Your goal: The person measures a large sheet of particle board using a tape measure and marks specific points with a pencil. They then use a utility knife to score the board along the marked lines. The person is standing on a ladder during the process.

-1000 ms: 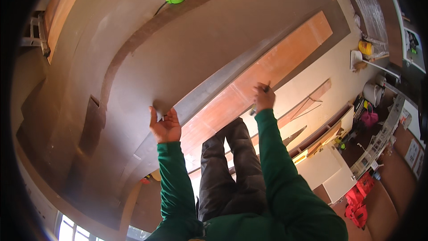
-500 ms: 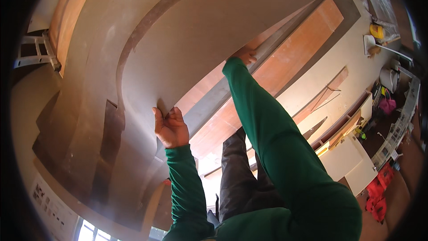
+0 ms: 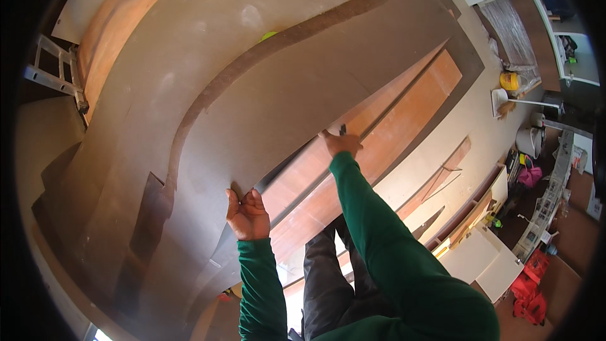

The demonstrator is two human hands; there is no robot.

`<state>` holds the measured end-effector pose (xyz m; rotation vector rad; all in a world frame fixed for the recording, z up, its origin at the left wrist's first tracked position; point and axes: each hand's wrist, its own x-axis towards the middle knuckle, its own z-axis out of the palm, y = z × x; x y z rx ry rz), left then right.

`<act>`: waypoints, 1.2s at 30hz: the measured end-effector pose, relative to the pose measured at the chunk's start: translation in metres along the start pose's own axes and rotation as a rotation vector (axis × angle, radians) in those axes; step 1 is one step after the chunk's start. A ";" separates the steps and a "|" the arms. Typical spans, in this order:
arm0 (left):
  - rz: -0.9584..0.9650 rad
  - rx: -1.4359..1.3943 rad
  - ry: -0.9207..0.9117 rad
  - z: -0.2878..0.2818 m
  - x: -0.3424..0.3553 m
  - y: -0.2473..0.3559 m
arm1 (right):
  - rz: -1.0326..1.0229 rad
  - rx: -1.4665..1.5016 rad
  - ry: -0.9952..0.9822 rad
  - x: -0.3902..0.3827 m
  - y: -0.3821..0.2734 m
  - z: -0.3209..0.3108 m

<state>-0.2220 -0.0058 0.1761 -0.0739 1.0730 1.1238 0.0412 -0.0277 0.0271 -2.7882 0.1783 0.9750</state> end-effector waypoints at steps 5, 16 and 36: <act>-0.064 0.004 0.042 -0.011 -0.007 -0.007 | 0.004 0.153 -0.082 -0.008 0.047 -0.037; -0.143 0.094 0.009 -0.033 0.015 -0.021 | -0.282 0.752 -0.065 -0.032 0.116 -0.078; -0.270 0.360 0.096 -0.098 0.057 -0.103 | -0.185 1.138 -0.162 -0.086 0.236 -0.199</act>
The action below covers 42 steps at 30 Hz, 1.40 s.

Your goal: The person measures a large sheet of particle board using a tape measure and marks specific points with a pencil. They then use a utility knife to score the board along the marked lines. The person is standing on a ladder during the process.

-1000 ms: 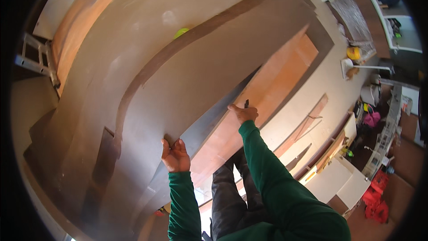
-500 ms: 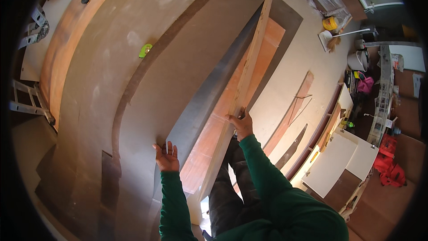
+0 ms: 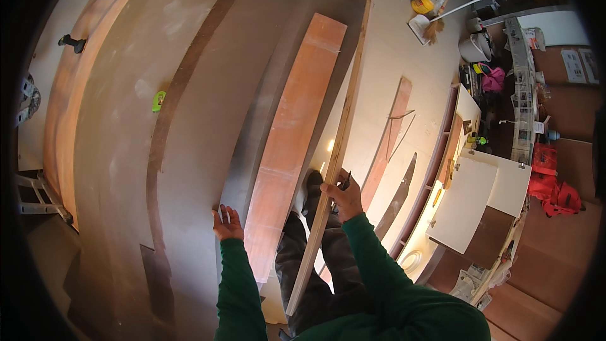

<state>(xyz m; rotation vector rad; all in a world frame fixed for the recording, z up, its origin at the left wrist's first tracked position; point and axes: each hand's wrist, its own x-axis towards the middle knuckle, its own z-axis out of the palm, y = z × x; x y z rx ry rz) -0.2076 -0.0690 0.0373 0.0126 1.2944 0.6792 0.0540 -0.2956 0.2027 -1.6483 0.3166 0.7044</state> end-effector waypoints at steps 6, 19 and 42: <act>-0.011 0.002 0.009 -0.004 0.000 -0.001 | -0.152 -0.352 0.238 0.071 0.016 -0.072; 0.282 -0.067 -0.243 0.017 -0.018 0.008 | -0.051 -0.247 0.244 0.290 0.184 -0.160; 0.296 -0.003 -0.604 0.021 -0.074 0.049 | 0.008 -0.844 0.379 0.283 0.280 -0.132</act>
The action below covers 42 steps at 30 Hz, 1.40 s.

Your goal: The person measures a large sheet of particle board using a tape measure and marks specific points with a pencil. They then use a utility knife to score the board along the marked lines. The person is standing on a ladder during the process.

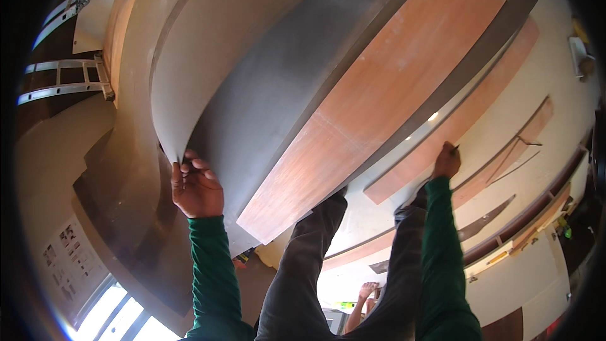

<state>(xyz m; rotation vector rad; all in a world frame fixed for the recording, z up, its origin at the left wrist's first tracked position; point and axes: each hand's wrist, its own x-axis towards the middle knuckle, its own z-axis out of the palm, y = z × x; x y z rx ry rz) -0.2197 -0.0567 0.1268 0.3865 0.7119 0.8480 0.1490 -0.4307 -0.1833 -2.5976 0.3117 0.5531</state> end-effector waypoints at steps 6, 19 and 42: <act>-0.055 0.188 0.398 0.004 -0.003 -0.049 | -0.224 0.401 -0.342 -0.234 -0.098 -0.059; -0.097 -0.203 0.268 0.036 -0.003 -0.005 | 0.265 -0.361 -0.252 -0.296 -0.250 0.006; -0.268 -0.366 0.210 0.053 -0.020 0.026 | 0.134 -0.413 -0.094 -0.312 -0.296 0.016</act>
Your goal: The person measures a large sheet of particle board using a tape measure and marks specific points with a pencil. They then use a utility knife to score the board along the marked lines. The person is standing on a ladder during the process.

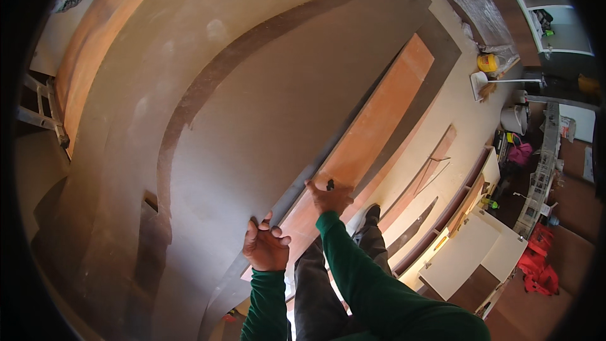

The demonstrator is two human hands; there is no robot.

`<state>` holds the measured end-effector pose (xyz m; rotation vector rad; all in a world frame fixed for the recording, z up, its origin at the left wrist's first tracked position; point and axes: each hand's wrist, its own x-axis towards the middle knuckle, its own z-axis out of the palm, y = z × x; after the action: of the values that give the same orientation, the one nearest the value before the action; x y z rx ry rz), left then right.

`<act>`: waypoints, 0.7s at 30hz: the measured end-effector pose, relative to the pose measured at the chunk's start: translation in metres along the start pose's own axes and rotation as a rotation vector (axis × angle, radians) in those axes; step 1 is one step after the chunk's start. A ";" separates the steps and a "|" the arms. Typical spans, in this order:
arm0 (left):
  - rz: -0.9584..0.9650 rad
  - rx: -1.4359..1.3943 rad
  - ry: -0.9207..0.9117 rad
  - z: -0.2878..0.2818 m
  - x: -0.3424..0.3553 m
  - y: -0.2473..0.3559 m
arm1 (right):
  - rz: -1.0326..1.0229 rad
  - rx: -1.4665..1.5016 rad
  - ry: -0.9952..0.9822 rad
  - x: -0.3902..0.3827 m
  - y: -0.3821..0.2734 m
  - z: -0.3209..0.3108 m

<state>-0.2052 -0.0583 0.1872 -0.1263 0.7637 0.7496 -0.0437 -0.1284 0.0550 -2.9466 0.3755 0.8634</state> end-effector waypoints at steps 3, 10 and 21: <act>0.004 -0.058 -0.091 0.006 -0.001 0.004 | 0.008 0.038 0.049 -0.016 0.004 0.003; 0.008 -0.108 -0.183 0.019 -0.009 0.008 | -0.081 -0.074 0.002 -0.068 0.015 0.006; -0.050 0.059 -0.110 0.008 -0.012 0.004 | 0.041 0.073 -0.214 -0.061 -0.014 -0.004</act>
<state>-0.2091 -0.0596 0.2018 -0.0502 0.6747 0.6799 -0.0881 -0.1025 0.0913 -2.7529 0.4449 1.1309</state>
